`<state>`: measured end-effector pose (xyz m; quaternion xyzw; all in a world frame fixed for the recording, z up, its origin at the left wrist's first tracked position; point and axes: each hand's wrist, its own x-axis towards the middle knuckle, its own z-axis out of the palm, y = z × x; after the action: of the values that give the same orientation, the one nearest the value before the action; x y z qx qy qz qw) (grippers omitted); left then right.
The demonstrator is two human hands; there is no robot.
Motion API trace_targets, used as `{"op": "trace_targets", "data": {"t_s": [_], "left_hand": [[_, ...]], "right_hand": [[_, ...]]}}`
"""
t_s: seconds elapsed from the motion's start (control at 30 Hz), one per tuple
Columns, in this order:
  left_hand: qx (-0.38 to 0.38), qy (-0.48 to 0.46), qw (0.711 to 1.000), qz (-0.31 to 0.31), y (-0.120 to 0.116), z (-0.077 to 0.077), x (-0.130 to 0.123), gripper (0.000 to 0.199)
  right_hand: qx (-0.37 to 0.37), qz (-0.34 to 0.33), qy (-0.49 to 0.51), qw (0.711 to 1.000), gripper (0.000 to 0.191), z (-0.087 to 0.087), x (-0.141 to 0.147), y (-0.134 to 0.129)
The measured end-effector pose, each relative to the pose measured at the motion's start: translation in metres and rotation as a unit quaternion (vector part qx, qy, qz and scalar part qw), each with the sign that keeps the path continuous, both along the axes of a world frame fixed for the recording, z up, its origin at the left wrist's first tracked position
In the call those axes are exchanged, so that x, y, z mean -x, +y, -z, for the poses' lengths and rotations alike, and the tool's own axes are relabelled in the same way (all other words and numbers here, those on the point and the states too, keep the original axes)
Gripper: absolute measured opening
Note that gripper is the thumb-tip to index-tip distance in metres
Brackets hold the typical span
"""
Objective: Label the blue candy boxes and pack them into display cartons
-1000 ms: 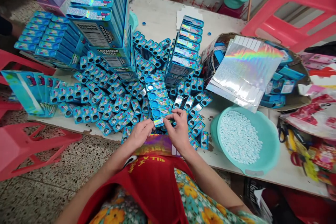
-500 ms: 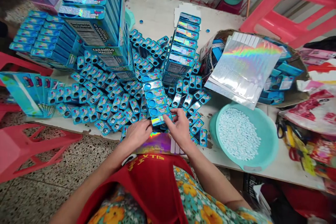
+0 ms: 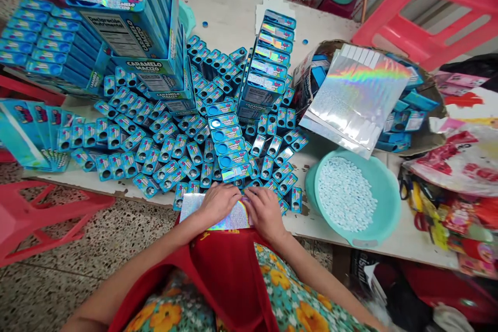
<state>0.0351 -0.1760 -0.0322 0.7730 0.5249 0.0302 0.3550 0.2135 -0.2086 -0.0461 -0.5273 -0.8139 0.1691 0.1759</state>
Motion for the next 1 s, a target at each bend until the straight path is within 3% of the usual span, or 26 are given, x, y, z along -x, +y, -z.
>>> {"op": "trace_targets", "data": {"t_s": [0.2,0.37,0.5,0.67,0.73,0.83,0.93,1.0], "left_hand": [[0.026,0.008,0.999,-0.022,0.004,0.001,-0.001,0.031],[0.039,0.012,0.999,-0.035,0.005,0.001,-0.001,0.029],[0.005,0.035,0.999,-0.021,0.004,0.011,-0.003,0.030],[-0.078,0.004,0.997,-0.002,-0.008,0.022,0.003,0.027],[-0.111,-0.084,0.990,-0.023,-0.017,0.010,0.010,0.027],[-0.117,-0.230,0.960,-0.111,-0.028,-0.025,0.023,0.028],[-0.041,-0.302,0.931,-0.199,-0.024,-0.058,0.028,0.045],[0.046,-0.317,0.922,-0.217,-0.014,-0.068,0.027,0.037]], "right_hand": [[-0.063,-0.050,-0.084,0.993,0.043,0.013,-0.005,-0.017],[-0.069,-0.071,-0.052,0.994,0.033,0.010,-0.008,-0.022],[-0.041,-0.069,0.046,0.996,0.013,-0.016,-0.008,-0.012],[0.044,0.017,0.203,0.978,0.006,-0.074,-0.006,0.011],[0.075,0.046,0.238,0.967,0.005,-0.095,-0.004,0.021],[0.114,0.042,0.273,0.954,0.005,-0.114,0.002,0.033],[0.152,0.033,0.308,0.939,0.005,-0.117,0.015,0.043],[0.179,0.045,0.335,0.924,0.008,-0.110,0.027,0.049]]}}
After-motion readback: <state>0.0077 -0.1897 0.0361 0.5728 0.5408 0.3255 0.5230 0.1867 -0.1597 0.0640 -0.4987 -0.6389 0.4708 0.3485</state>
